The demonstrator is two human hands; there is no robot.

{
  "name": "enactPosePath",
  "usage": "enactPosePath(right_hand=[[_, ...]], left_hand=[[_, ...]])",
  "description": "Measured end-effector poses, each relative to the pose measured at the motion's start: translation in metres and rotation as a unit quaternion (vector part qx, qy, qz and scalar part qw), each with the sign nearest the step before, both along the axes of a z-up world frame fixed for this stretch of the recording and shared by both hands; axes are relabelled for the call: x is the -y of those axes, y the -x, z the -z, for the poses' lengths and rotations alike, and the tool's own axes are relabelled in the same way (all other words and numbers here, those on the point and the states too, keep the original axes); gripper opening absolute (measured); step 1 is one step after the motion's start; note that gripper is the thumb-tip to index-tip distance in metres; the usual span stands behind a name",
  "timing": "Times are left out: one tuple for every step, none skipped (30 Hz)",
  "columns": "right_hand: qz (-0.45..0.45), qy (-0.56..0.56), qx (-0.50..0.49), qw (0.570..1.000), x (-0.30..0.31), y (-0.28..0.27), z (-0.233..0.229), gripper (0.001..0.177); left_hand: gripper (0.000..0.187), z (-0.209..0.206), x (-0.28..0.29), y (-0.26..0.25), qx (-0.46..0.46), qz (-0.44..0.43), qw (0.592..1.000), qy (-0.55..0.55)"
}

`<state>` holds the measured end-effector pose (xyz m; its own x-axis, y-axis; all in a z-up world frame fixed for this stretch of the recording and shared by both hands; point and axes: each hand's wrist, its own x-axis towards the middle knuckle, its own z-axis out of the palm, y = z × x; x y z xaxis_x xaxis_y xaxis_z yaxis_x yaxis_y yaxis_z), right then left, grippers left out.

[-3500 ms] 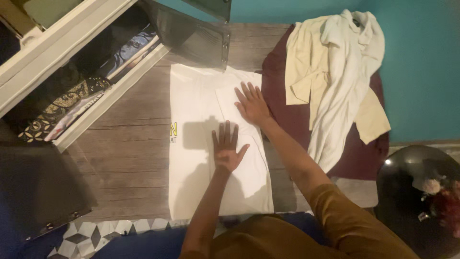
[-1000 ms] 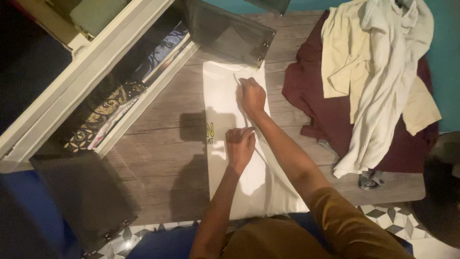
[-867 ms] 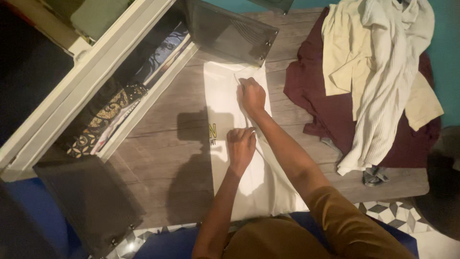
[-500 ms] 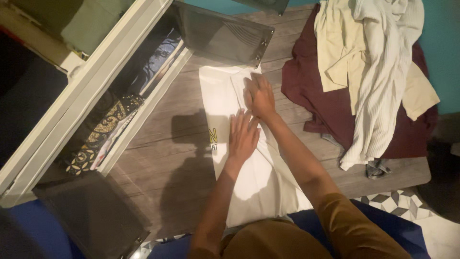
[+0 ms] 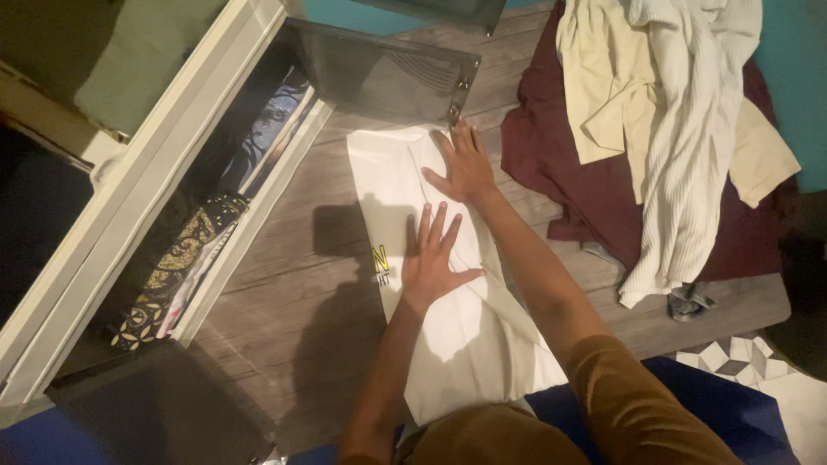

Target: The person picks up a t-shirt from a pile of clothes on a bench, lays it flat on the bench, and folds it into a neat rectangle before placing it on a shelf inside a cabinet.

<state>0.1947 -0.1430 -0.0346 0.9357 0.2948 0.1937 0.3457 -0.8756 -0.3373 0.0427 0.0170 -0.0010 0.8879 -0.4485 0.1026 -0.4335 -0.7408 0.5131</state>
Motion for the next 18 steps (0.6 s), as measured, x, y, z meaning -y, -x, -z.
enactPosePath(right_hand=[[0.000, 0.004, 0.000, 1.000, 0.000, -0.001, -0.002, 0.082], [-0.001, 0.007, 0.000, 1.000, -0.001, -0.002, -0.003, 0.084], [-0.002, 0.011, -0.001, 1.000, -0.002, -0.002, -0.004, 0.087], [-0.002, 0.010, -0.001, 1.000, -0.003, -0.003, -0.005, 0.087], [-0.001, 0.012, -0.001, 1.000, -0.003, -0.003, -0.006, 0.087], [0.000, 0.013, -0.002, 1.000, -0.002, -0.001, -0.006, 0.087], [0.002, 0.013, -0.004, 1.000, -0.001, 0.000, -0.007, 0.087], [0.005, 0.013, -0.007, 1.000, -0.001, 0.003, -0.007, 0.086], [0.006, 0.010, -0.008, 1.000, -0.002, 0.006, -0.007, 0.085], [0.001, -0.010, -0.011, 1.000, 0.000, 0.013, -0.008, 0.080], [-0.003, -0.030, -0.016, 0.999, 0.004, 0.026, -0.008, 0.075], [-0.007, -0.050, -0.021, 0.999, 0.008, 0.041, -0.008, 0.070], [-0.004, -0.058, -0.035, 0.998, 0.014, 0.058, -0.009, 0.066], [-0.002, -0.067, -0.048, 0.997, 0.020, 0.079, -0.011, 0.062], [0.001, -0.074, -0.060, 0.995, 0.027, 0.100, -0.013, 0.059], [-0.011, -0.070, -0.045, 0.996, 0.032, 0.126, -0.015, 0.059], [-0.023, -0.066, -0.031, 0.997, 0.036, 0.153, -0.018, 0.059], [-0.012, -0.077, -0.032, 0.996, 0.041, 0.176, -0.022, 0.058]], left_hand=[[0.120, -0.002, -0.001, 0.000, 0.008, 0.000, 1.000, -0.022], [0.120, -0.003, -0.001, -0.001, 0.013, 0.001, 1.000, -0.021], [0.120, -0.004, -0.002, -0.001, 0.018, 0.001, 1.000, -0.020], [0.120, -0.005, -0.003, 0.000, 0.023, 0.002, 1.000, -0.019], [0.121, -0.005, -0.003, 0.000, 0.025, 0.003, 0.999, -0.020], [0.121, -0.004, -0.003, -0.001, 0.027, 0.003, 0.999, -0.021], [0.122, -0.003, -0.002, -0.001, 0.031, 0.005, 0.999, -0.021], [0.121, -0.003, 0.000, 0.000, 0.038, 0.001, 0.999, -0.017], [0.121, -0.002, -0.001, 0.001, 0.047, -0.003, 0.999, -0.015], [0.121, -0.001, -0.001, 0.002, 0.055, -0.008, 0.998, -0.014], [0.120, 0.000, -0.002, 0.004, 0.072, -0.008, 0.997, -0.009], [0.119, 0.002, -0.003, 0.003, 0.090, -0.008, 0.996, -0.005], [0.118, 0.003, -0.002, 0.002, 0.107, -0.008, 0.994, 0.001], [0.119, 0.003, -0.002, 0.003, 0.081, -0.004, 0.997, -0.005], [0.120, 0.004, -0.002, 0.001, 0.057, 0.000, 0.998, -0.010], [0.121, 0.005, -0.002, -0.001, 0.033, 0.004, 0.999, -0.015], [0.120, 0.007, -0.001, -0.001, 0.049, 0.005, 0.999, -0.018], [0.120, 0.009, 0.000, -0.002, 0.065, 0.006, 0.998, -0.022]])
